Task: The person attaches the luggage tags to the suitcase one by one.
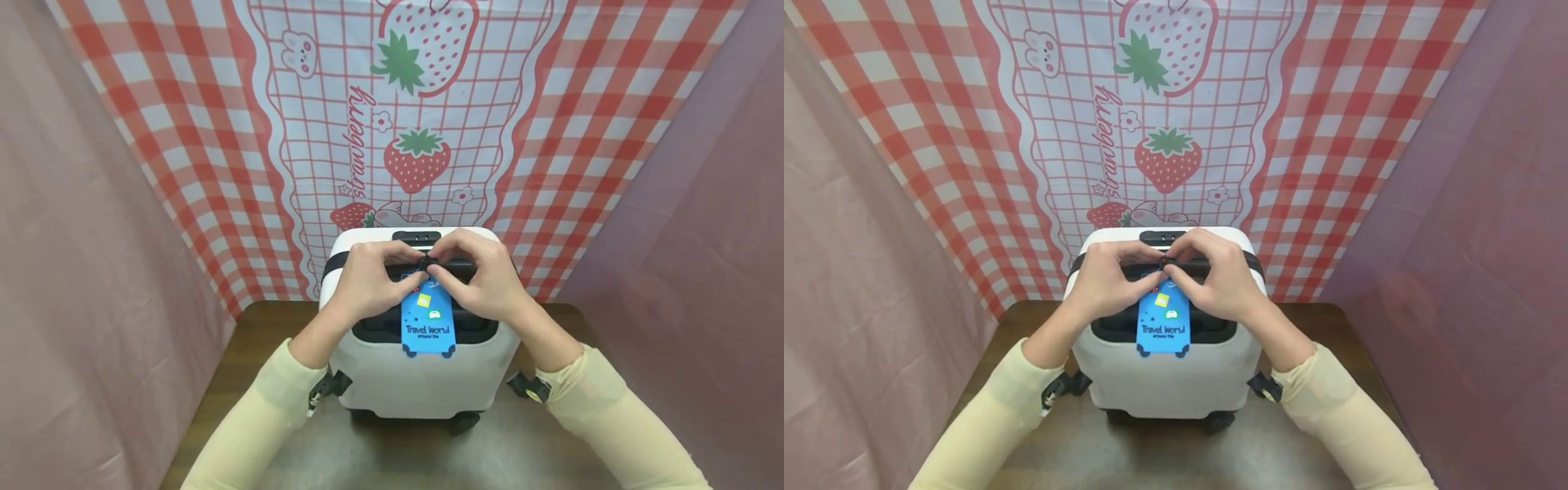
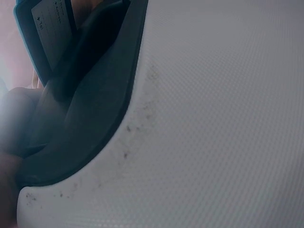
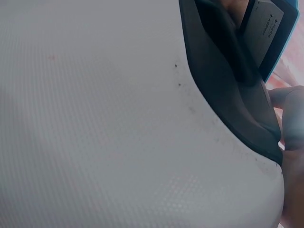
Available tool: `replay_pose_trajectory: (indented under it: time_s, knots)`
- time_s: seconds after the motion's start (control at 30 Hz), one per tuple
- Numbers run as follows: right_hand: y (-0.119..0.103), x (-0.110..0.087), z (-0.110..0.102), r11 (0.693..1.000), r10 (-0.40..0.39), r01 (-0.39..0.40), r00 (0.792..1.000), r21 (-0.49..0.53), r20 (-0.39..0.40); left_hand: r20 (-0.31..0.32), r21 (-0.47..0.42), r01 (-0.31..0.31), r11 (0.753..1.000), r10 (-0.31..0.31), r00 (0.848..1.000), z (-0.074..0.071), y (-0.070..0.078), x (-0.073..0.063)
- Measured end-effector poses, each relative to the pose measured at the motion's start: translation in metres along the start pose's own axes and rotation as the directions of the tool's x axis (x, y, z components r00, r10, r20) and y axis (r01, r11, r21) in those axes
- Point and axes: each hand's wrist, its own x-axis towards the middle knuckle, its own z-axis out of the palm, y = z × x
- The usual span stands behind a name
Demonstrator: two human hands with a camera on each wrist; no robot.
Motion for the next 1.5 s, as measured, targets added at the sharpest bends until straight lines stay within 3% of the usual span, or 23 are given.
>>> replay_pose_trajectory:
  time_s: [0.57,1.5]
  knots:
    - [-0.0026,-0.0003,-0.0014,0.999,0.031,-0.028,0.997,-0.045,0.065,-0.009,0.011,-0.012,1.0,0.012,1.0,0.0006,0.0002,-0.0016]
    - [-0.0017,-0.0012,-0.0002,0.996,0.042,-0.04,0.999,-0.081,0.017,-0.006,0.022,0.004,1.0,-0.004,1.0,0.0007,0.0011,-0.0008]
